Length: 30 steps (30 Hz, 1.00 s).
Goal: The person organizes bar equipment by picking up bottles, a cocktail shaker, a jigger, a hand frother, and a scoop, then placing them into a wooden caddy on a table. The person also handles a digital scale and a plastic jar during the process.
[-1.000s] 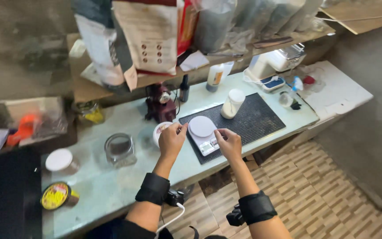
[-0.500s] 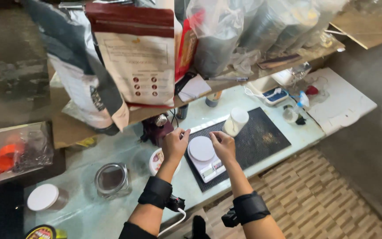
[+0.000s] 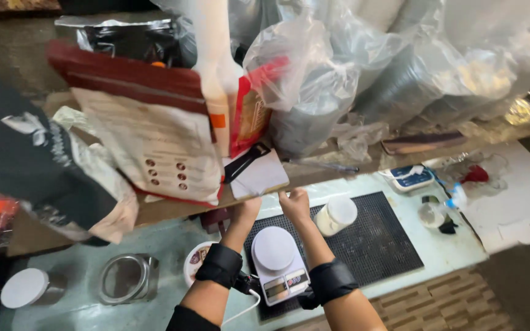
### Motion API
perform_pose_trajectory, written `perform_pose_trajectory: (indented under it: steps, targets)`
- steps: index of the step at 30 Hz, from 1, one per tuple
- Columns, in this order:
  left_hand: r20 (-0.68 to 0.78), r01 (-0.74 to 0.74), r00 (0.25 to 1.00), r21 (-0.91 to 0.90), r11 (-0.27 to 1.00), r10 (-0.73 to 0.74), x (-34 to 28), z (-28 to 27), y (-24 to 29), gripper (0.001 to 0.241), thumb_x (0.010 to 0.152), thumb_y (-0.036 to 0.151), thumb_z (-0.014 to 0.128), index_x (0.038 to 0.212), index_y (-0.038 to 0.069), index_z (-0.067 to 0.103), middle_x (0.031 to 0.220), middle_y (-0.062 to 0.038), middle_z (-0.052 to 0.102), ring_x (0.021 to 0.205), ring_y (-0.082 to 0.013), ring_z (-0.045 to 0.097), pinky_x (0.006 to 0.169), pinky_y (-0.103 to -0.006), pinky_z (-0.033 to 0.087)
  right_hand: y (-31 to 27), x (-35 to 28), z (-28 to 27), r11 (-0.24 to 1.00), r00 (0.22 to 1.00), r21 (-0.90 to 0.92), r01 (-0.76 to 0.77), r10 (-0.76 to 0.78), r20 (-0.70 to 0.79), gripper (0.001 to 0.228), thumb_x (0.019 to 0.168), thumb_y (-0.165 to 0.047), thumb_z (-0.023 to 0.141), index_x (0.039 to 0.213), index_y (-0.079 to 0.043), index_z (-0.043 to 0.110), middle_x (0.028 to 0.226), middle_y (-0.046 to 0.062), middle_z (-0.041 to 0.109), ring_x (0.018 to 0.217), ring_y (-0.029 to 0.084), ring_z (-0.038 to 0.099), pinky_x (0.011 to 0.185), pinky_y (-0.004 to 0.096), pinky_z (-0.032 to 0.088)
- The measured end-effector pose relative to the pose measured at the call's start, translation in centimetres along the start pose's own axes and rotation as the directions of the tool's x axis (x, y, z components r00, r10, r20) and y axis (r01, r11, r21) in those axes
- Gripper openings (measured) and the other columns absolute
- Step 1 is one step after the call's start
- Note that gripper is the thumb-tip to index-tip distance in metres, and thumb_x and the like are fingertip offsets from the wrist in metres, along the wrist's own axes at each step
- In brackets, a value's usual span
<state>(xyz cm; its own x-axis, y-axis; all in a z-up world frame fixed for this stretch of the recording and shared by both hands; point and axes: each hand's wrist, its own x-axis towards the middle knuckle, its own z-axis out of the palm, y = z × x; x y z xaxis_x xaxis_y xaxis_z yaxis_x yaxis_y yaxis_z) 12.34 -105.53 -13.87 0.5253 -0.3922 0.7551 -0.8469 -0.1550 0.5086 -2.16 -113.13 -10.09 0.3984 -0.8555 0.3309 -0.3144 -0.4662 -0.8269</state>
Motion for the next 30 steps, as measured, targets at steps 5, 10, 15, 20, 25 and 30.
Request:
perform_pose_trajectory:
  steps: [5,10,15,20,25,30]
  targets:
    - [0.217,-0.250,0.953,0.176,0.952,0.210,-2.2,5.6,-4.1,0.051,0.091,0.026,0.067,0.138,0.007,0.060,0.138,-0.019,0.062,0.129,-0.0411,0.057,0.113,-0.0546,0.040,14.0,4.7,8.5,0.945,0.968,-0.232,0.231,-0.201,0.147,0.028,0.097,-0.025,0.067,0.120,-0.010,0.072,0.123,0.012,0.074,0.119,0.027,0.065,0.103,0.040,0.050]
    - [0.272,-0.288,0.931,0.143,0.947,0.242,-0.4,2.1,-0.8,0.055,0.093,0.035,0.062,0.142,0.009,0.056,0.145,-0.019,0.056,0.135,-0.0398,0.049,0.115,-0.0551,0.034,19.3,6.6,9.3,0.836,0.803,-0.075,0.544,-0.492,0.336,0.056,0.101,-0.028,0.059,0.152,-0.005,0.051,0.157,0.020,0.047,0.143,0.034,0.041,0.117,0.047,0.028]
    - [0.292,-0.269,0.929,0.116,0.956,0.226,0.4,1.4,0.5,0.053,0.094,0.034,0.062,0.141,0.009,0.057,0.144,-0.019,0.057,0.135,-0.0396,0.050,0.115,-0.0544,0.035,12.7,6.0,5.6,0.839,0.795,-0.037,0.543,-0.500,0.342,0.057,0.100,-0.029,0.060,0.151,-0.005,0.051,0.156,0.019,0.048,0.142,0.033,0.041,0.117,0.047,0.029]
    - [0.306,-0.257,0.927,0.091,0.962,0.218,1.5,0.4,1.0,0.051,0.094,0.033,0.061,0.140,0.009,0.059,0.143,-0.018,0.058,0.134,-0.0394,0.051,0.114,-0.0537,0.036,9.2,6.1,4.2,0.837,0.786,0.002,0.548,-0.516,0.340,0.058,0.099,-0.030,0.062,0.150,-0.005,0.051,0.154,0.019,0.048,0.141,0.033,0.042,0.116,0.046,0.030]
    - [0.321,-0.246,0.923,0.061,0.967,0.214,3.2,-1.7,1.9,0.050,0.095,0.032,0.061,0.139,0.009,0.061,0.142,-0.018,0.059,0.133,-0.0392,0.052,0.114,-0.0531,0.037,7.7,6.3,3.8,0.834,0.780,0.036,0.550,-0.529,0.334,0.059,0.097,-0.032,0.064,0.149,-0.005,0.051,0.153,0.018,0.049,0.140,0.032,0.043,0.115,0.046,0.031]
    - [0.338,-0.222,0.920,0.037,0.974,0.197,2.5,-0.9,1.0,0.048,0.095,0.031,0.061,0.138,0.009,0.062,0.142,-0.018,0.060,0.132,-0.0390,0.053,0.113,-0.0524,0.038,10.9,6.3,5.9,0.832,0.770,0.075,0.549,-0.539,0.340,0.060,0.096,-0.033,0.065,0.148,-0.005,0.051,0.152,0.017,0.049,0.139,0.032,0.044,0.115,0.045,0.032]
